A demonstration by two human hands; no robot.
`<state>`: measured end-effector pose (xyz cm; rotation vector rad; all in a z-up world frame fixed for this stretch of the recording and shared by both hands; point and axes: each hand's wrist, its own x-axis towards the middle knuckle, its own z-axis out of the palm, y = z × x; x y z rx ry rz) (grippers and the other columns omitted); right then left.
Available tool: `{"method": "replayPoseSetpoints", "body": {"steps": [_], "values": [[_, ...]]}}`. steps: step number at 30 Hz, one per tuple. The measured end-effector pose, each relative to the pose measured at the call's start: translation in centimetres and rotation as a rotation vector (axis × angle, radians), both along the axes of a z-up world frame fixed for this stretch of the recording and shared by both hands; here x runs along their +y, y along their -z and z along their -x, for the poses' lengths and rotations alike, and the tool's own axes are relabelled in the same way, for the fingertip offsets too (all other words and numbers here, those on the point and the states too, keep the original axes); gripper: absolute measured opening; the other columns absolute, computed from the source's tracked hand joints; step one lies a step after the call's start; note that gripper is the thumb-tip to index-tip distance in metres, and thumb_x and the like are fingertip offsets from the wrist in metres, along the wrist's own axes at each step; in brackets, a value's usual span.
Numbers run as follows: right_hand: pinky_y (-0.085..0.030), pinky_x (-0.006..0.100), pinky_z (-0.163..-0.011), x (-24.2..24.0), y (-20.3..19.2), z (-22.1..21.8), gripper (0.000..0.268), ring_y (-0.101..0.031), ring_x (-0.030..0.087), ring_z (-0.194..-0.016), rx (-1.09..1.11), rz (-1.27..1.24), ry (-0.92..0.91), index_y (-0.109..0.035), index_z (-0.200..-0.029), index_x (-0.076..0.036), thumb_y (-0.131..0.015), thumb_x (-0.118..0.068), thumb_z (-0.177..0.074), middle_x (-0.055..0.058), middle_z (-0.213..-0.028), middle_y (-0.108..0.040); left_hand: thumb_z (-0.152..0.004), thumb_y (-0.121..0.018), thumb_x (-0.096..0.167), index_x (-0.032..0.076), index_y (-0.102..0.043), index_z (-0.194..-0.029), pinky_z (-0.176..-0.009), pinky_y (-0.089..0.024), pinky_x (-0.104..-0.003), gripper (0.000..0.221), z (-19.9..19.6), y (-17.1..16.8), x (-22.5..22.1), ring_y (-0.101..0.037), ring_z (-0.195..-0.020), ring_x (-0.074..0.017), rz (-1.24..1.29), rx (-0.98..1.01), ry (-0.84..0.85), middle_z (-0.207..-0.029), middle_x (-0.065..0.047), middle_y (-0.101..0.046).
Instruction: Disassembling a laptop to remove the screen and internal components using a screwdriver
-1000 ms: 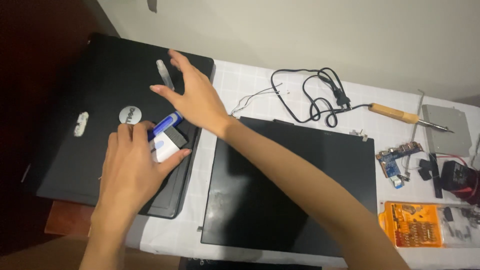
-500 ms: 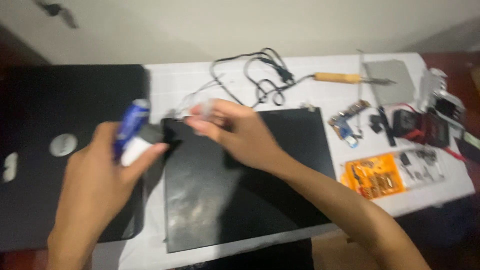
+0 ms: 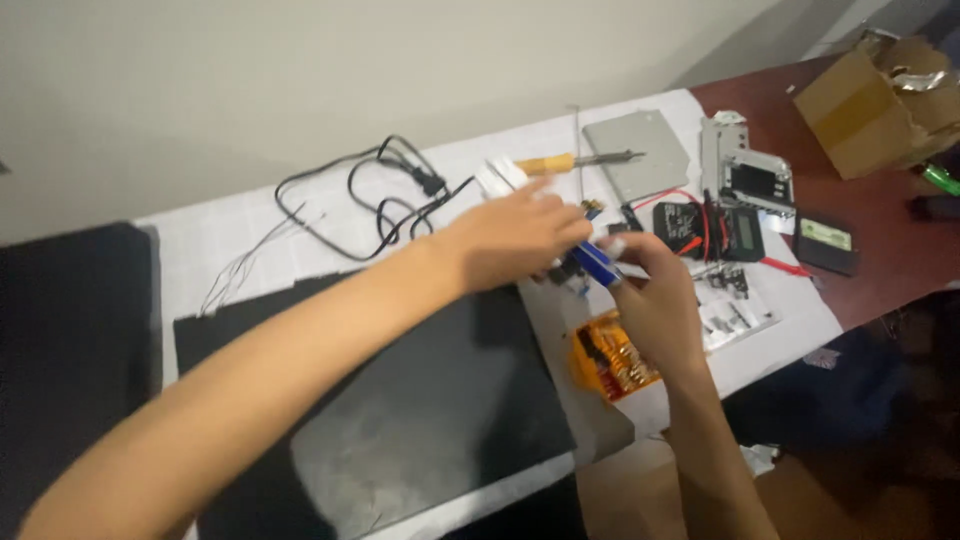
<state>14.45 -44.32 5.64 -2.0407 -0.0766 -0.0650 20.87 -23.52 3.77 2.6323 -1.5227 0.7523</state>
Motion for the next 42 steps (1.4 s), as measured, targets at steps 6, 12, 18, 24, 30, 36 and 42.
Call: {"method": "replayPoseSetpoints", "body": {"steps": [6,12,18,24,30,36,42], "values": [[-0.060,0.044,-0.084,-3.8,1.3,-1.0,0.030,-0.073,0.031,-0.107,0.084,0.120,0.091,-0.068,-0.113,-0.004,-0.081,-0.018,-0.090,0.017,-0.106,-0.076,-0.084,-0.073,0.009,0.014,-0.060,-0.116,-0.120,-0.035,-0.046,0.035,-1.8,7.6,-2.5,-0.064,-0.110,-0.0191,-0.095,-0.147,0.133,-0.104,0.001,-0.065],[-0.060,0.045,-0.086,-4.4,4.4,-2.1,0.031,-0.072,0.033,-0.110,0.064,0.169,0.086,-0.065,-0.115,-0.004,-0.080,-0.013,-0.089,0.018,-0.108,-0.075,-0.080,-0.082,0.018,0.007,-0.051,-0.139,-0.130,-0.011,-0.046,0.068,-0.3,4.5,-1.4,-0.050,-0.141,-0.0261,0.062,0.492,0.175,-0.136,-0.011,-0.061],[-0.059,0.041,-0.083,-3.4,5.5,-1.8,0.029,-0.071,0.028,-0.103,0.034,0.239,0.155,-0.068,-0.115,-0.013,-0.080,-0.018,-0.089,0.012,-0.107,-0.076,-0.078,-0.089,0.031,0.009,-0.053,-0.142,-0.132,-0.011,-0.052,0.077,3.2,3.7,-0.3,-0.040,-0.150,-0.0286,0.200,0.361,0.041,-0.149,-0.011,-0.055],[-0.058,0.043,-0.084,-0.9,3.1,0.2,0.035,-0.071,0.034,-0.107,-0.063,0.273,0.166,-0.067,-0.118,-0.006,-0.084,-0.011,-0.087,0.016,-0.106,-0.075,-0.085,-0.081,0.041,0.015,-0.068,-0.122,-0.126,-0.025,-0.058,0.047,5.7,2.2,4.7,-0.046,-0.145,-0.0257,0.261,0.168,-0.177,-0.140,-0.006,-0.060],[-0.053,0.045,-0.093,-0.5,2.2,0.7,0.065,-0.066,0.038,-0.115,-0.059,0.176,0.161,-0.053,-0.140,0.004,-0.084,-0.004,-0.084,0.023,-0.119,-0.071,-0.093,-0.072,0.041,0.012,-0.072,-0.114,-0.111,-0.040,-0.054,0.035,7.6,0.6,15.1,-0.057,-0.130,-0.0312,0.286,0.239,-0.479,-0.126,-0.012,-0.066],[-0.046,0.048,-0.107,-1.1,1.7,1.3,0.083,-0.055,0.042,-0.130,0.003,0.161,0.184,-0.032,-0.154,0.008,-0.077,-0.001,-0.085,0.028,-0.142,-0.055,-0.101,-0.057,0.047,0.000,-0.065,-0.125,-0.114,-0.039,-0.053,0.054,11.9,1.0,20.7,-0.051,-0.139,-0.0374,0.180,0.457,-0.887,-0.141,-0.022,-0.060],[-0.045,0.045,-0.106,-0.4,0.4,5.3,0.061,-0.053,0.040,-0.134,-0.341,0.142,0.191,-0.033,-0.154,0.014,-0.063,0.005,-0.102,0.035,-0.148,-0.051,-0.106,-0.040,0.055,-0.005,-0.060,-0.123,-0.122,-0.027,-0.053,0.065,14.2,1.6,23.0,-0.048,-0.135,-0.0408,0.230,0.587,-0.984,-0.150,-0.026,-0.049]]}}
